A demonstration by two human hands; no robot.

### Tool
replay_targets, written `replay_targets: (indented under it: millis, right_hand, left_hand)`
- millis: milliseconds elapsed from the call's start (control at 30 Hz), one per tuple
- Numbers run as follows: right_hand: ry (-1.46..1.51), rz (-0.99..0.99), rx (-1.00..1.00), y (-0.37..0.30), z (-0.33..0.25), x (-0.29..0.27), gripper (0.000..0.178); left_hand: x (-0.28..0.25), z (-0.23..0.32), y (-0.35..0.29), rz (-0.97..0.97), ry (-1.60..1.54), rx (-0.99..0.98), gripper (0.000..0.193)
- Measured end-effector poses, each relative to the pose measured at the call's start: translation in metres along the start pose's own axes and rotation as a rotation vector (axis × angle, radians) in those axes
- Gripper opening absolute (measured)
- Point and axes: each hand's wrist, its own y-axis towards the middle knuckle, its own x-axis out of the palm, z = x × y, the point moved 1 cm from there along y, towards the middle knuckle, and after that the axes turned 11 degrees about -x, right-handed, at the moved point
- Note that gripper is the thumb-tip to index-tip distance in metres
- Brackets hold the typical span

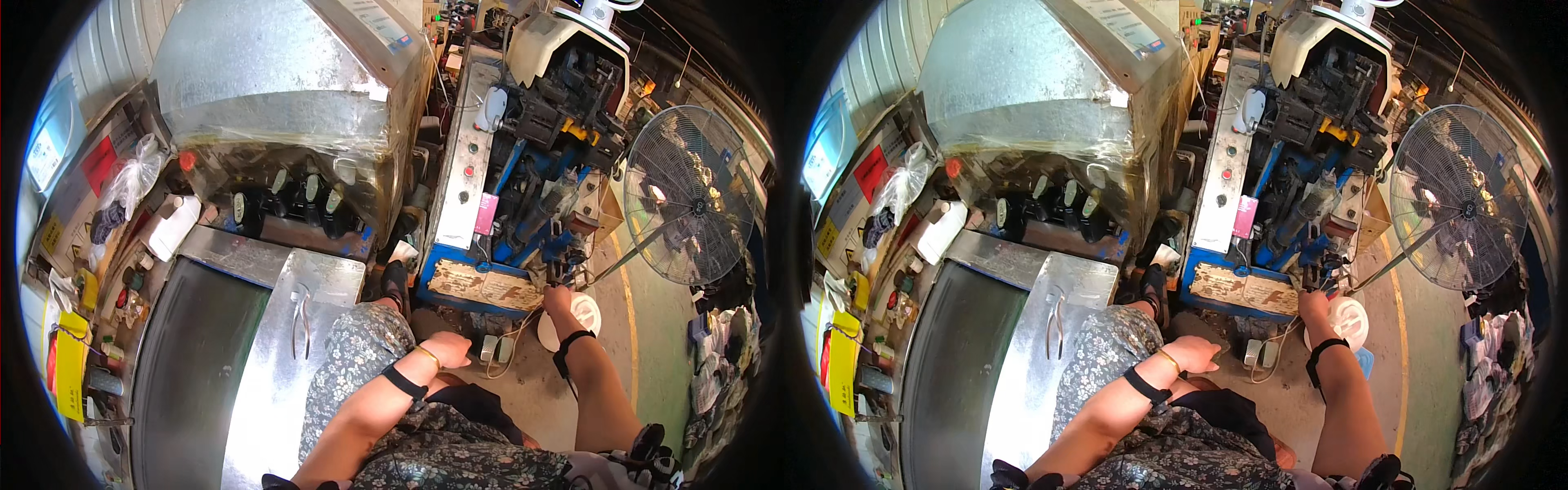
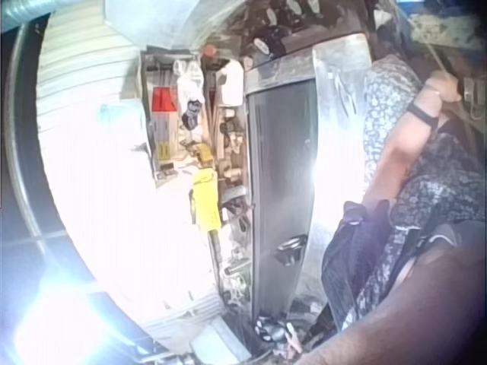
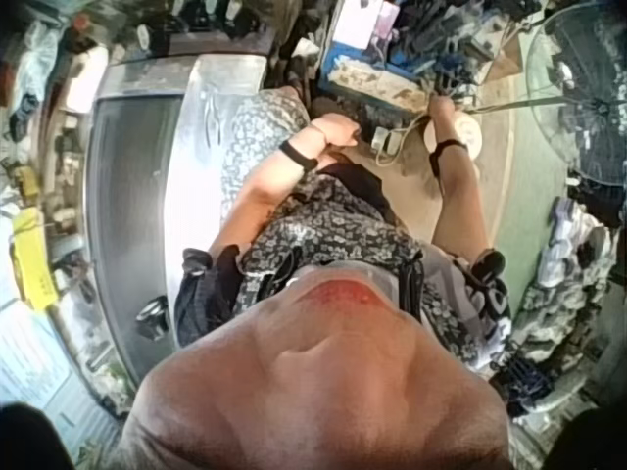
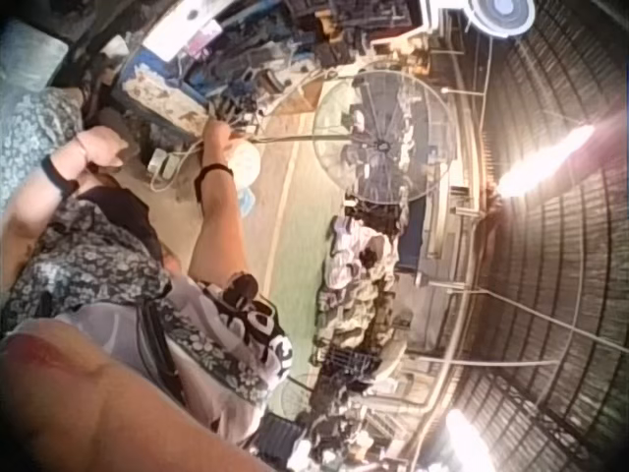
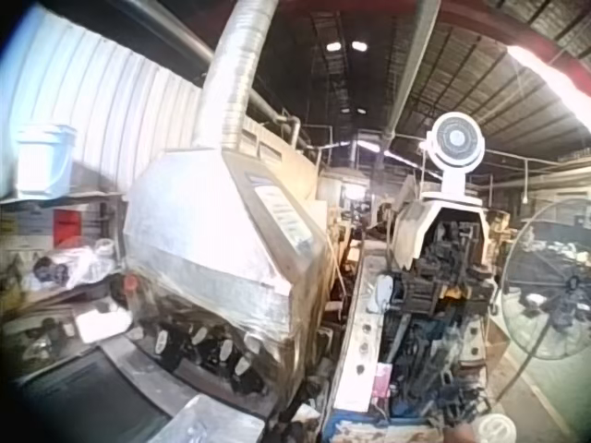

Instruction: Manually inspect and process shoe uppers and soles at a workstation.

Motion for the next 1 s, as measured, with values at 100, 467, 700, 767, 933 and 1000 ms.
replay_targets:
  millis: [100,467,700,767,933,1000]
  right_hand:
    - [-0.012,-0.014,0.037,-0.009,0.007,-0.010,0.038]
    - [0.003,-0.022,0.043,0.000,0.023,0.010,0.036]
    - [-0.212,-0.022,-0.151,-0.007,0.009,0.008,0.034]
    - [-0.013,0.011,0.051,-0.015,-0.003,-0.004,0.034]
    - [-0.005,-0.059,0.026,-0.027,-0.022,-0.018,0.038]
    - [-0.016,-0.033,0.037,-0.023,-0.010,-0.020,0.038]
  left_hand:
    - [0.002,0.010,-0.010,0.028,-0.035,0.018,0.049]
    - [0.008,0.008,-0.008,-0.028,-0.005,0.005,0.053]
    - [0.015,-0.001,-0.001,-0.029,-0.011,-0.021,0.052]
    - [0.015,0.000,0.001,-0.049,0.006,-0.019,0.051]
    - [0.022,-0.004,0.005,-0.023,-0.031,-0.002,0.050]
    - [0.019,-0.002,0.008,-0.029,-0.009,0.016,0.050]
